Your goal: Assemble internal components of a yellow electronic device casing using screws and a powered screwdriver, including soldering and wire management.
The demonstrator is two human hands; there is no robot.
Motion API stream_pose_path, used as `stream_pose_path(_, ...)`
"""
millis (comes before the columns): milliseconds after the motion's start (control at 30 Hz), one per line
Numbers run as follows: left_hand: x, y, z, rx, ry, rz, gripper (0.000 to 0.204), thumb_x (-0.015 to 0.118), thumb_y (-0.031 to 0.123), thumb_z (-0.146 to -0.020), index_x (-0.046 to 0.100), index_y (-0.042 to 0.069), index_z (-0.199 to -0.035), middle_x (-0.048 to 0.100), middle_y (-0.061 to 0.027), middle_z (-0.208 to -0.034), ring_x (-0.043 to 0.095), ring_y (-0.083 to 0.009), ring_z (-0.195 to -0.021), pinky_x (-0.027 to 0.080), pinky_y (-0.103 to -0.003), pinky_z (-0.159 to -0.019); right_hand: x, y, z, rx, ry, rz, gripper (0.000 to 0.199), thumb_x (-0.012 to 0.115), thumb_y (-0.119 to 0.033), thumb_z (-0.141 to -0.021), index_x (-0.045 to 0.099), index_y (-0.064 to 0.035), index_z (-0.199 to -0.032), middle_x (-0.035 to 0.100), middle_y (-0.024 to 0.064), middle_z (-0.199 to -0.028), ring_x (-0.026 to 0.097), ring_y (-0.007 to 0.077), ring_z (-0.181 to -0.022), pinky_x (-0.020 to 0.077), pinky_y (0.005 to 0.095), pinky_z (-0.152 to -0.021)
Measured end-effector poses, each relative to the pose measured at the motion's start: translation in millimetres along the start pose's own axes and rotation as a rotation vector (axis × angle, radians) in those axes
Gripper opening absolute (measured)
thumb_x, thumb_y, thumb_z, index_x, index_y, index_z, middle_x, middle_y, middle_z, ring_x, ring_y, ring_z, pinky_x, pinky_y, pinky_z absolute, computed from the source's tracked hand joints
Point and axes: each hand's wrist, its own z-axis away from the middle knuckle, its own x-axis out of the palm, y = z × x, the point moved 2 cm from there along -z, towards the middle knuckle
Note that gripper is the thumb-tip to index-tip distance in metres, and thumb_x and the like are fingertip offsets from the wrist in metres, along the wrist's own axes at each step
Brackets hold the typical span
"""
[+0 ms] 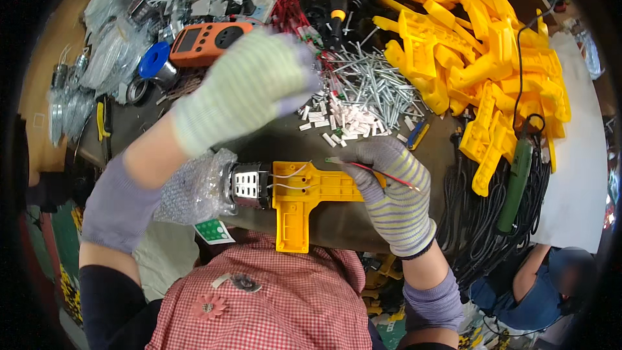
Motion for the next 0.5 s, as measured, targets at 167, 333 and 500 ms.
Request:
stream_pose_path(167, 58, -15, -55, 0.084, -0.097, -0.287, 0.012, 0.065, 0.022, -0.085, 0.073, 0.015, -0.08, 0.067, -0.0036, -0.085, 0.068, -0.0228, -0.087, 0.052, -0.038, -0.074, 21, -8, -9, -0.124, -0.2, 0.039, 0.016, 0.075, -0.002, -0.079, 0.071, -0.0055, -0.094, 0.065, 0.0109, -0.089, 0.066, 0.0284, -0.082, 0.0529, 0.036, -0.073)
stream_pose_path(333, 61, -16, -60, 0.141, -0.112, -0.232, 0.013, 0.065, 0.024, -0.086, 0.074, 0.015, -0.082, 0.068, -0.0047, -0.08, 0.07, -0.0242, -0.082, 0.053, -0.039, -0.071, 28, -11, -10, -0.178, -0.279, 0.167, 0.016, 0.076, -0.004, -0.076, 0.071, -0.0084, -0.091, 0.062, 0.0097, -0.084, 0.063, 0.0292, -0.079, 0.0513, 0.0392, -0.07)
stream_pose_path(500, 62, -17, -53, 0.08, 0.027, -0.159, 0.014, 0.06, 0.017, -0.087, 0.072, 0.011, -0.082, 0.068, -0.0075, -0.085, 0.069, -0.0255, -0.087, 0.054, -0.04, -0.073, 33, -16, -12, -0.314, -0.354, 0.331, 0.016, 0.074, -0.007, -0.074, 0.071, -0.0093, -0.09, 0.062, 0.0087, -0.083, 0.061, 0.0289, -0.077, 0.0489, 0.0405, -0.067)
